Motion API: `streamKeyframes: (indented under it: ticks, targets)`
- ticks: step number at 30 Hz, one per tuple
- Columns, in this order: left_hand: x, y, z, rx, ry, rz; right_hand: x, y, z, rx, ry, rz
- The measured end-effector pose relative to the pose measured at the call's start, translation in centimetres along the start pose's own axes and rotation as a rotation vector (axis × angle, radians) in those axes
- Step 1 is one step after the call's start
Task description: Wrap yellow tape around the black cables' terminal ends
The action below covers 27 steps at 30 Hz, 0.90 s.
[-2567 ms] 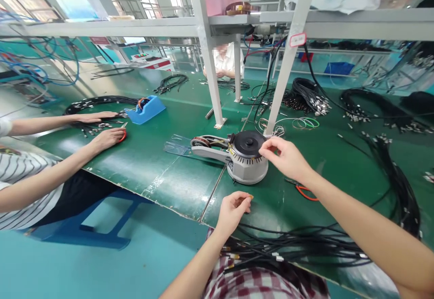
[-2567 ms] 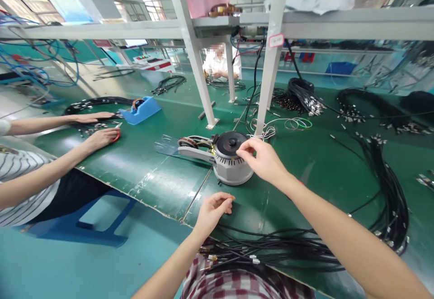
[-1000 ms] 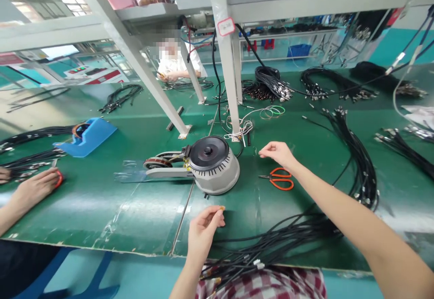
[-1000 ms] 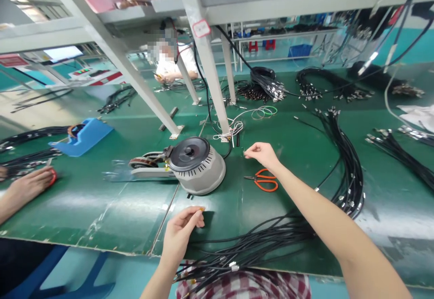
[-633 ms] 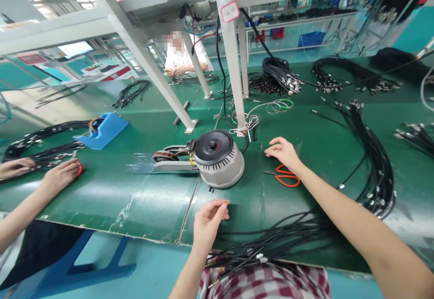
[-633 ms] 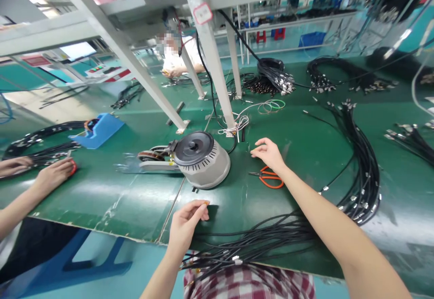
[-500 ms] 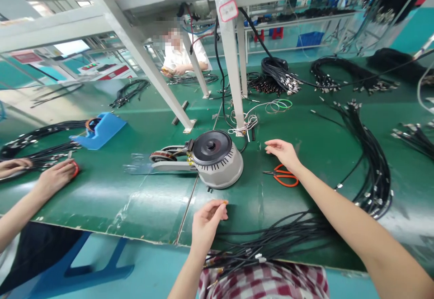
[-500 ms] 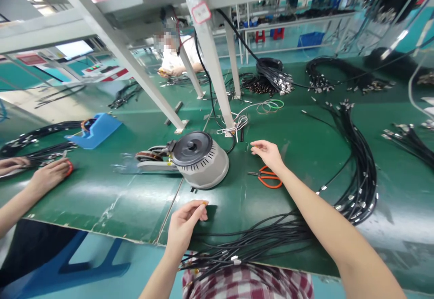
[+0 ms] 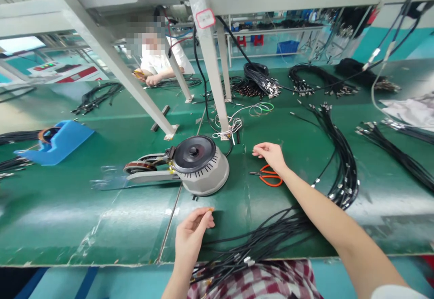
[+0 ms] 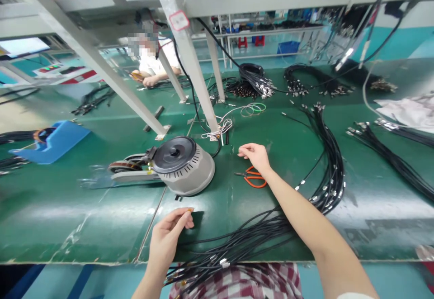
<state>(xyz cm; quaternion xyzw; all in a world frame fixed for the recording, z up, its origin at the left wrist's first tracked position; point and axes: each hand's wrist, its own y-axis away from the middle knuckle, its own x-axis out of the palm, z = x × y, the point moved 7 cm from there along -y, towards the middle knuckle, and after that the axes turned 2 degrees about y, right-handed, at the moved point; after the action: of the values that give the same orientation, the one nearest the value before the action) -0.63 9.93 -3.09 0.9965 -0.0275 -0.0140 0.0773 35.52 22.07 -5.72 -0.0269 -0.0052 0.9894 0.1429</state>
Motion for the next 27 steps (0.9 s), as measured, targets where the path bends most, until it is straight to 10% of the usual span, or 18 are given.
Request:
streamKeyframes:
  ticks: [21,27]
  targets:
    - [-0.8,-1.4,2.2,0.001,-0.121,0.017,-0.7,0.2,1.3,0.004,-0.056,-0.010]
    - [-1.5,0.3,-2.6,0.024,0.069,-0.045,-0.5,1.9,2.3,0.001,-0.065,-0.027]
